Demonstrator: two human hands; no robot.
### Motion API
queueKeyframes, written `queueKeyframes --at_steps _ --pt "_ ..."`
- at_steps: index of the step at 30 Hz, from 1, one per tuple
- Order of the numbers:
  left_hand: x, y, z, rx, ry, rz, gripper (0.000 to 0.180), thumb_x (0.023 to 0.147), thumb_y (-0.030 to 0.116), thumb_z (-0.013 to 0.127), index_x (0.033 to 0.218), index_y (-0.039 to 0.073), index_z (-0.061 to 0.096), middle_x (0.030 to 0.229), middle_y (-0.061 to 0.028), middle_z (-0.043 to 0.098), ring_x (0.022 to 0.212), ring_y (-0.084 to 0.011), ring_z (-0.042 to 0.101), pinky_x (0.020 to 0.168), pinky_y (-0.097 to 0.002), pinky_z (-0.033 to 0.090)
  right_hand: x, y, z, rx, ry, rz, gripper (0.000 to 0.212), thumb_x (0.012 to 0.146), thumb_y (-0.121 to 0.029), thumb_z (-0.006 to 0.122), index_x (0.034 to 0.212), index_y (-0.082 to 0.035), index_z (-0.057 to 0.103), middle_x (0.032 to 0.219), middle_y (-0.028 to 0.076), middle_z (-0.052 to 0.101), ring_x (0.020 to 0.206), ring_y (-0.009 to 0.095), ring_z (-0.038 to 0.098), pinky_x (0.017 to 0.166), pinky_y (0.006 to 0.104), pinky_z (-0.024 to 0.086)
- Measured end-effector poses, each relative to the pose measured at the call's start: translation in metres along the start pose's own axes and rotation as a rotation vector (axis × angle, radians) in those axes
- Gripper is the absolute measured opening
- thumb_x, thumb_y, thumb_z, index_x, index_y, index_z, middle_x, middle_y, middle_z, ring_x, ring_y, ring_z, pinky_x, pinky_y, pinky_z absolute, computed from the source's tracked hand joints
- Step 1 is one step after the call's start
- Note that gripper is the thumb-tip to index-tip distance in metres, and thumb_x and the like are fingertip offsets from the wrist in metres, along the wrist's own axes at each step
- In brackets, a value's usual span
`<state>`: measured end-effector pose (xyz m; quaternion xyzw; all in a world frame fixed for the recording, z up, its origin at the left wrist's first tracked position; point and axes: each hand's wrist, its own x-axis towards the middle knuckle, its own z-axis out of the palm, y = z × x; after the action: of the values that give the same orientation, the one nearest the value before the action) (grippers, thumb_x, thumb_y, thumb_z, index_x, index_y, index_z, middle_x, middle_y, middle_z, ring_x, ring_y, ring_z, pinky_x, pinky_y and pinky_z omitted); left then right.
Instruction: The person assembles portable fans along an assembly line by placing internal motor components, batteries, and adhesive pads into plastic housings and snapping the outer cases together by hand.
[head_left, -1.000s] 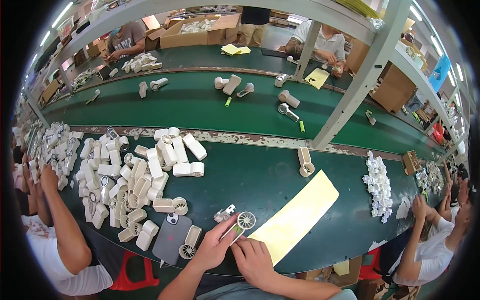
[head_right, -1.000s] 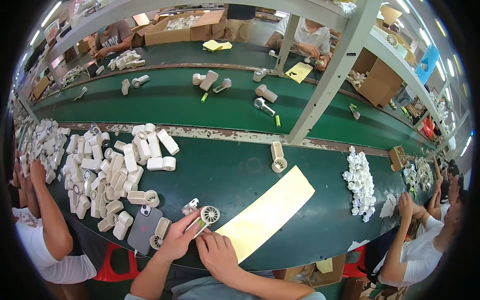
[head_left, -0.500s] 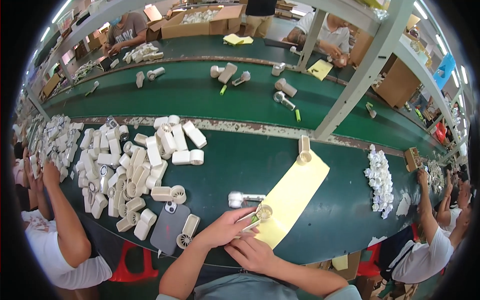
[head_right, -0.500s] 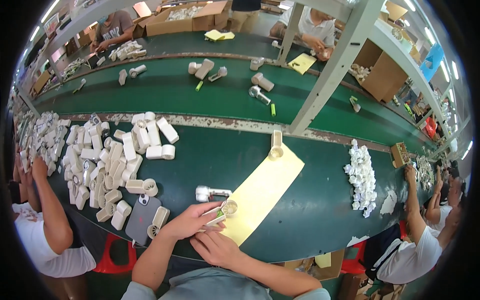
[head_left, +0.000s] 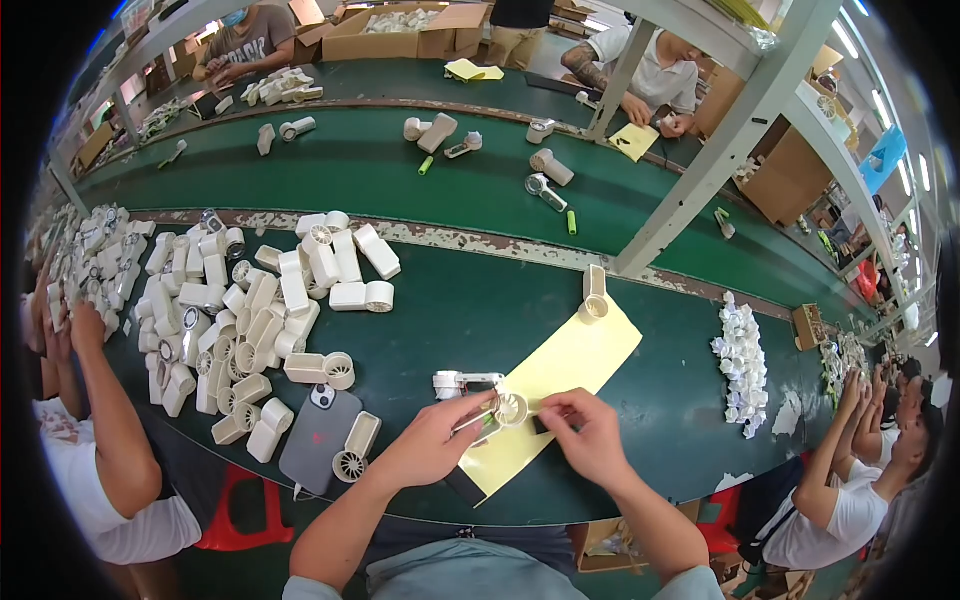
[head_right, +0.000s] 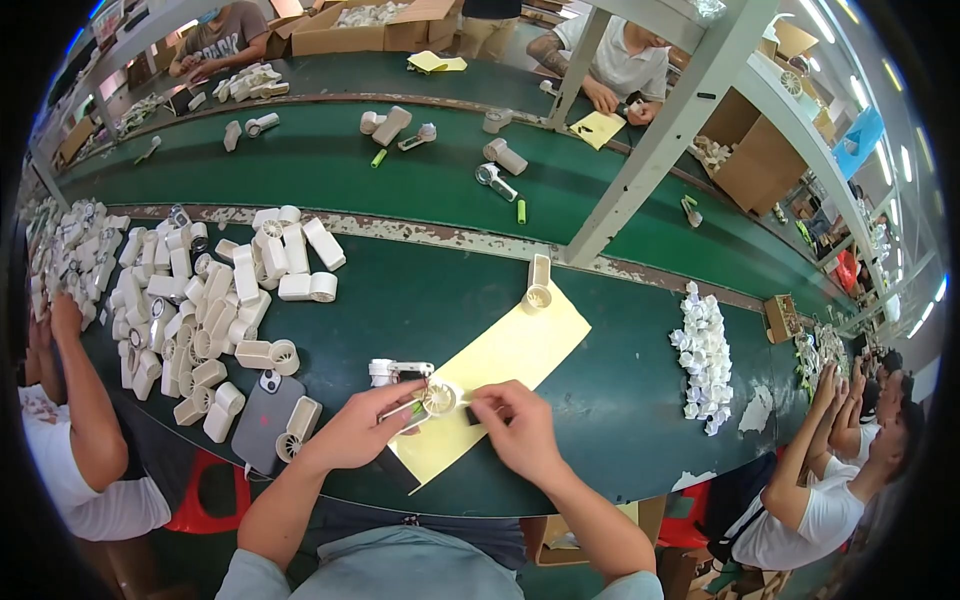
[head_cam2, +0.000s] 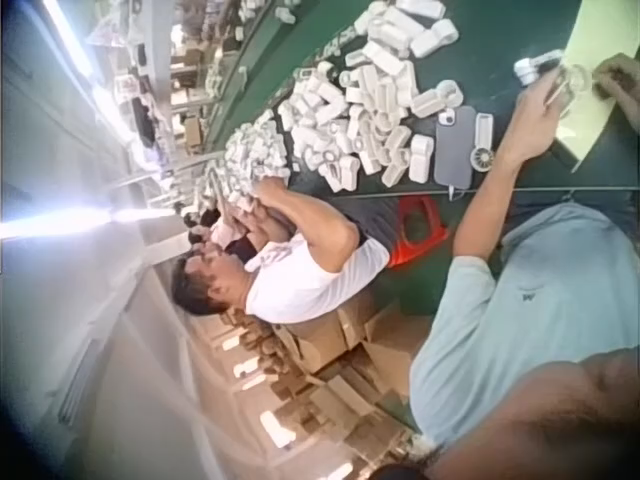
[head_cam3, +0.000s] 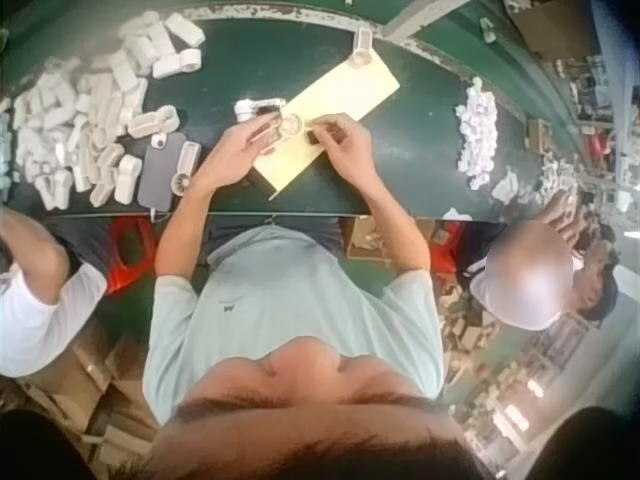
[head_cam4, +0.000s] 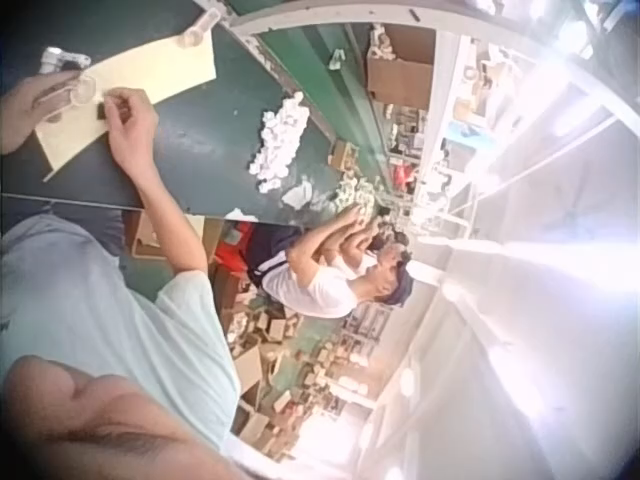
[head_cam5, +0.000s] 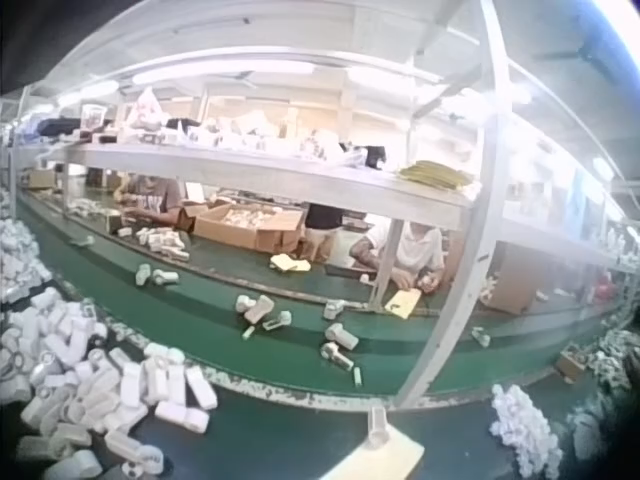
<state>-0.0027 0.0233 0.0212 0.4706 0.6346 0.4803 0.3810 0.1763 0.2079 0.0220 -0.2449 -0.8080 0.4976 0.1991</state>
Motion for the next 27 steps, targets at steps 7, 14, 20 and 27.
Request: queueKeyframes --at_steps 7,14,20,27 --pt "-0.015 0.001 0.026 -0.627 0.301 -0.095 0.048 0.107 0.005 0.047 0.152 -0.007 0.037 0.132 -0.0129 0.061 0.094 -0.0124 0.067 0.082 -0.0293 0.06 0.0 -0.014 0.005 -0.507 -0.073 -0.393 0.025 0.085 -0.006 0.076 0.109 -0.004 0.071 0.101 0.012 0.066 0.096 0.029 0.064 0.083 0.0381 0.055" --pt "-0.019 -0.02 0.038 -0.531 0.216 -0.139 0.046 0.108 0.012 0.048 0.151 -0.005 0.041 0.116 -0.0099 0.068 0.089 -0.0143 0.07 0.081 -0.029 0.058 0.019 -0.015 -0.017 -0.425 -0.393 -0.335 0.034 0.084 -0.01 0.078 0.116 -0.005 0.069 0.111 0.013 0.063 0.097 0.031 0.065 0.085 0.0388 0.056" --pt "-0.02 -0.03 0.029 -0.592 0.144 -0.185 0.044 0.108 0.015 0.051 0.148 -0.004 0.047 0.1 -0.0104 0.071 0.087 -0.0116 0.069 0.08 -0.027 0.055 0.02 -0.02 -0.023 -0.291 -0.391 -0.243 0.03 0.083 -0.005 0.079 0.112 -0.004 0.071 0.103 0.013 0.065 0.087 0.025 0.068 0.076 0.0336 0.057" --pt "-0.023 -0.025 0.015 -0.56 -0.008 -0.156 0.039 0.107 0.01 0.051 0.143 -0.004 0.053 0.112 -0.009 0.067 0.087 -0.0121 0.064 0.078 -0.0286 0.055 0.011 -0.06 -0.016 -0.177 -0.301 -0.495 0.029 0.08 -0.002 0.082 0.108 -0.002 0.074 0.104 0.012 0.068 0.086 0.025 0.07 0.075 0.0319 0.058"
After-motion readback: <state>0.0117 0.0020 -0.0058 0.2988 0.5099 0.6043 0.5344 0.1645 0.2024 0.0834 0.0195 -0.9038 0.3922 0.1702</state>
